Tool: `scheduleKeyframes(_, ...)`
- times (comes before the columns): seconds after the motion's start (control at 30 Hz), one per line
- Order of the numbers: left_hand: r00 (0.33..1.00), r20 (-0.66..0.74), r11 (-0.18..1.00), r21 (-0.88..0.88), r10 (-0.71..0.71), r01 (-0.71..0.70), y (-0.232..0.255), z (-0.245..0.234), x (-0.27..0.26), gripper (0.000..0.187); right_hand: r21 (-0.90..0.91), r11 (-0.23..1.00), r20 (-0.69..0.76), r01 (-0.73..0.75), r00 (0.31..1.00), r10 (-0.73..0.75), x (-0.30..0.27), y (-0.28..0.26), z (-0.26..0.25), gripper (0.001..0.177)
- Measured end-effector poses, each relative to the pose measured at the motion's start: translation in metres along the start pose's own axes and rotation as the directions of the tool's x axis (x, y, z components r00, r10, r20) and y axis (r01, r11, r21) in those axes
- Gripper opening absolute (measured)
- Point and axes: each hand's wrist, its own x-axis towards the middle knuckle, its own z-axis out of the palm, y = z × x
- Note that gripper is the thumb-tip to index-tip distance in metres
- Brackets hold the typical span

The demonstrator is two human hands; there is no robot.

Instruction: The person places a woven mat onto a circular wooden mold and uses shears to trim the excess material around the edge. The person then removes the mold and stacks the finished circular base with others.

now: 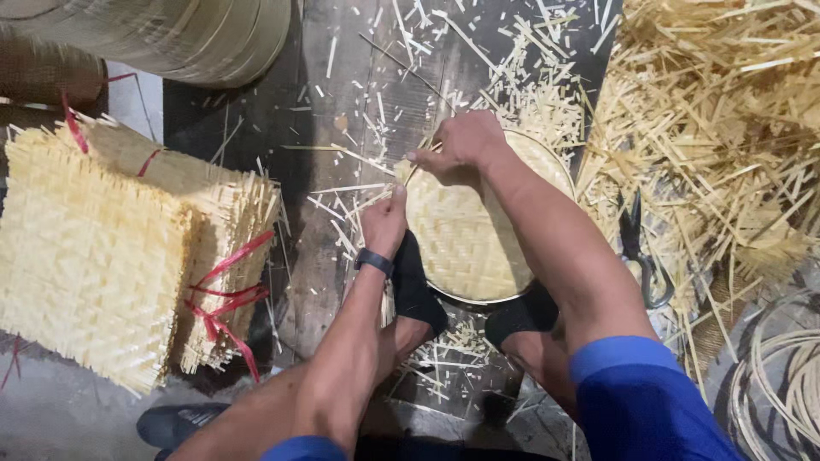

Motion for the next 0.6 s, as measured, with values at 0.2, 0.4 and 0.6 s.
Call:
scheduleKeyframes(0.2, 0.956, 0.168, 0.808, -0.512, -0.240, 0.293, 0.004, 0.000, 0.022, 0.049, -0.026, 0.996, 0.127, -0.081, 0.988, 0.084, 0.017, -0.004, 0.000, 0.080)
scheduleKeyframes(0.4, 0.956, 0.194, 0.770, -0.566, -0.221, 0.293, 0.004, 0.000, 0.025, 0.053, 0.057, 0.992, 0.089, -0.109, 0.991, 0.104, 0.028, 0.002, 0.015, 0.072)
scheduleKeyframes(0.6, 0.950, -0.012, 0.878, -0.386, -0.313, 0.284, -0.025, -0.002, 0.016, 0.050, 0.242, 0.967, -0.581, 0.073, 0.809, 0.084, -0.067, 0.039, 0.045, 0.053)
